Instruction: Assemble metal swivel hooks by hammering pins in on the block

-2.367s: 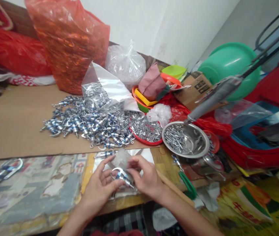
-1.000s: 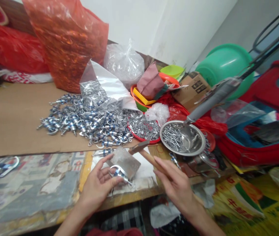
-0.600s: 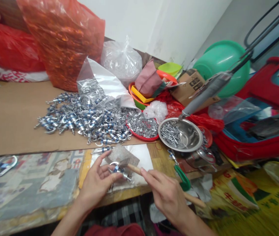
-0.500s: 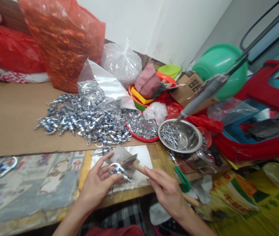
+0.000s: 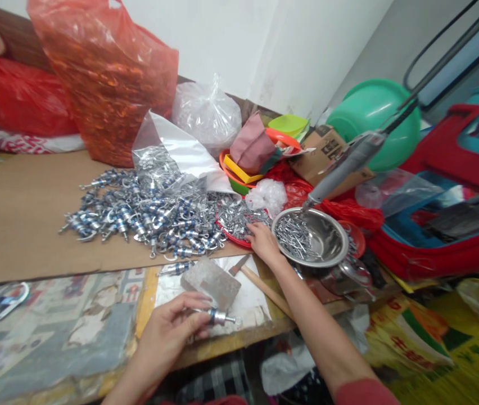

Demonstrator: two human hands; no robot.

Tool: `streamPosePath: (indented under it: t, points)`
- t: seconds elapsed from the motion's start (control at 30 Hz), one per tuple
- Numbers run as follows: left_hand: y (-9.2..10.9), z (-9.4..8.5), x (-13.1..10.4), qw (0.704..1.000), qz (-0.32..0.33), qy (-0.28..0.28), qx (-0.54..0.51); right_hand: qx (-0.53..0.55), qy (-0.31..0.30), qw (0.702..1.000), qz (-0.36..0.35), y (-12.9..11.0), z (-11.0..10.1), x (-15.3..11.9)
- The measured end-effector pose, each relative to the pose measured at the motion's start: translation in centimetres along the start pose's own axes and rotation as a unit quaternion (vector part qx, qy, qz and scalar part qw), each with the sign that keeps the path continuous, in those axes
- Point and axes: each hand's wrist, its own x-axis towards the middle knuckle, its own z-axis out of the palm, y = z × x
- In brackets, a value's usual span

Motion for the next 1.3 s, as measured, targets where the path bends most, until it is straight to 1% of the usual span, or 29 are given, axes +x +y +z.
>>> streamPosePath:
  t: [0.07,0.13,0.2,0.27,0.4,0.5,0.57,0.63,0.7,0.77,0.83,0.87,0.93,1.03,1.13,1.23,1.3]
  points:
    - [0.2,-0.4,0.0,0.999,0.031,0.004,0.032,-0.018,-0.015,1.0,0.005,-0.1,0.9,1.9]
    - [0.4,-0.8,0.1,0.996,0.051,0.012,0.067,-0.032,-0.019,0.999,0.012,-0.1,1.5,2.7]
    - [0.5,-1.0,0.2,0.995,0.049,0.031,0.083,-0.038,-0.014,0.999,0.016,0.0,1.5,2.7]
    - [0.5,-1.1,0.5,0.995,0.037,0.045,0.077,-0.037,-0.003,0.999,0.017,0.1,1.2,2.3]
    - [0.2,-0.8,0.9,0.995,0.036,0.025,0.087,-0.015,0.013,1.0,0.0,-0.2,-0.3,1.2]
    - [0.1,-0.7,1.1,0.994,0.044,0.02,0.103,0.02,0.002,0.999,-0.036,-1.7,-1.9,-0.2]
    - [0.1,-0.6,1.3,0.994,0.039,0.024,0.098,0.069,-0.014,0.994,-0.079,-3.2,-3.1,-1.6]
    - [0.1,-0.5,1.4,0.996,0.031,0.028,0.085,0.152,-0.035,0.978,-0.137,-4.9,-4.2,-3.4]
    - [0.1,-0.4,1.5,0.996,0.028,0.028,0.078,0.226,-0.058,0.953,-0.192,-6.4,-5.1,-5.2]
    - [0.0,-0.3,1.6,0.994,0.042,0.031,0.094,0.255,-0.079,0.937,-0.224,-7.4,-5.5,-6.7]
    - [0.0,-0.3,1.6,0.99,0.064,0.034,0.121,0.265,-0.093,0.931,-0.235,-8.0,-5.5,-7.7]
    - [-0.1,-0.3,1.6,0.988,0.075,0.032,0.133,0.276,-0.096,0.928,-0.23,-8.1,-5.3,-8.1]
    - [-0.1,-0.4,1.5,0.983,0.093,0.028,0.153,0.318,-0.097,0.922,-0.199,-8.4,-4.9,-8.6]
    - [-0.1,-0.2,1.3,0.975,0.114,0.052,0.185,0.404,-0.097,0.902,-0.118,-8.7,-4.3,-9.1]
    - [0.2,0.0,1.1,0.97,0.126,0.068,0.198,0.453,-0.087,0.886,-0.057,-9.1,-3.8,-9.5]
    - [0.6,0.1,0.8,0.969,0.139,0.046,0.197,0.488,-0.089,0.868,-0.013,-9.3,-3.6,-9.8]
    - [0.7,0.1,0.7,0.968,0.148,0.025,0.2,0.525,-0.107,0.844,0.036,-9.3,-3.7,-9.9]
